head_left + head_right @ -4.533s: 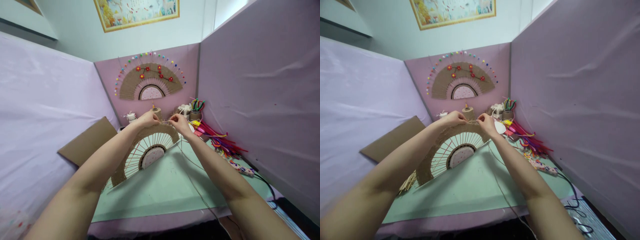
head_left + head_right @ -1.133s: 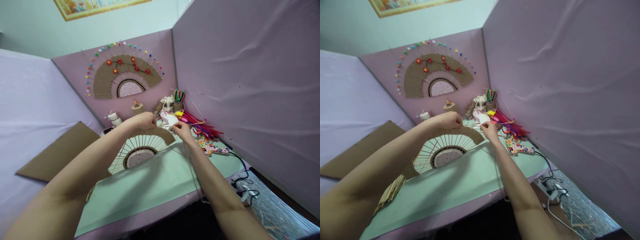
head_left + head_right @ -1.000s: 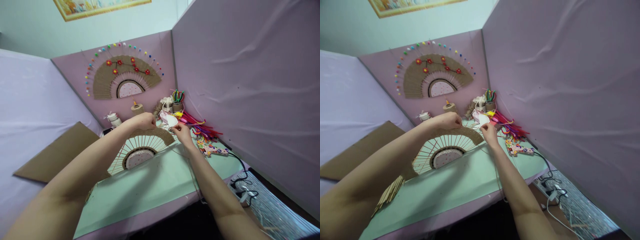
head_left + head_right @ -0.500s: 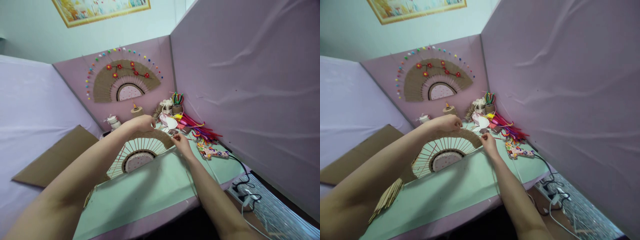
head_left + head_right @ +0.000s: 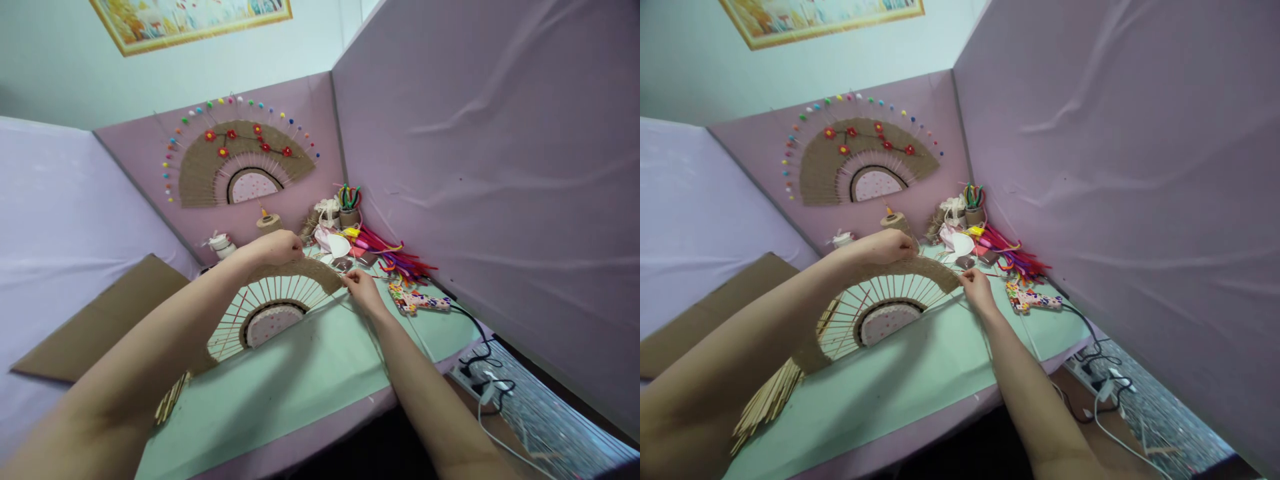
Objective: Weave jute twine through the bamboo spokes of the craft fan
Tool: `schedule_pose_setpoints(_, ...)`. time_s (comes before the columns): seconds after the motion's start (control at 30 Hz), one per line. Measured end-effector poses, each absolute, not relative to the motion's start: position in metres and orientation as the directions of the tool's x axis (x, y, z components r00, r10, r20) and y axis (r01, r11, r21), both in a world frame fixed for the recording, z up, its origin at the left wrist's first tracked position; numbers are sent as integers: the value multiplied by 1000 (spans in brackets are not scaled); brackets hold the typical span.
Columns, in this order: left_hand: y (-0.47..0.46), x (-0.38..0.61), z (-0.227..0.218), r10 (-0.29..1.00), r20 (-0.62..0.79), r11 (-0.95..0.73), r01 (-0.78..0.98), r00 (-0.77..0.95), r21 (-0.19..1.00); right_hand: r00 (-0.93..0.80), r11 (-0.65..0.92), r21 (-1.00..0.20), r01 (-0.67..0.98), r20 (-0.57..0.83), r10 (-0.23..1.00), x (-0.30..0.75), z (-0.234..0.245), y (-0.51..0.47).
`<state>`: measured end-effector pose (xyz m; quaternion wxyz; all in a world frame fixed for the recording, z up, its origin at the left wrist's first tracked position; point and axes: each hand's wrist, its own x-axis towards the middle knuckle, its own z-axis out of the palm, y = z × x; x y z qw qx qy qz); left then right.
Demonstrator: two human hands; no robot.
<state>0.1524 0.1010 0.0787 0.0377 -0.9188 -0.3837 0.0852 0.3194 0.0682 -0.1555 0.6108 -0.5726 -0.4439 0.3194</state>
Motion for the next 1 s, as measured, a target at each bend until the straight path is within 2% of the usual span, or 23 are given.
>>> schedule_pose_setpoints(0.13, 97, 140, 93, 735, -163, -678, 717, 658, -162, 370, 167, -984, 68, 180, 911, 320, -145, 59)
schedule_pose_setpoints(0.27, 79, 126, 108, 711, -122, -703, 701, 692, -122, 387, 187, -980, 61, 196, 901, 325, -127, 44)
schedule_pose_setpoints(0.47, 42, 112, 121, 747, -94, -665, 740, 658, -102, 354, 267, -947, 178, 315, 880, 339, -94, 19)
schedule_pose_setpoints(0.6, 32, 107, 121, 737, -77, -676, 732, 672, -79, 315, 281, -933, 225, 343, 885, 345, -80, 1)
schedule_pose_setpoints(0.83, 26, 107, 116, 706, -66, -707, 700, 705, -96, 308, 262, -940, 218, 321, 895, 353, -83, -5)
schedule_pose_setpoints(1.0, 21, 106, 114, 710, -82, -704, 708, 699, -62, 215, 243, -935, 259, 301, 929, 353, -93, 2)
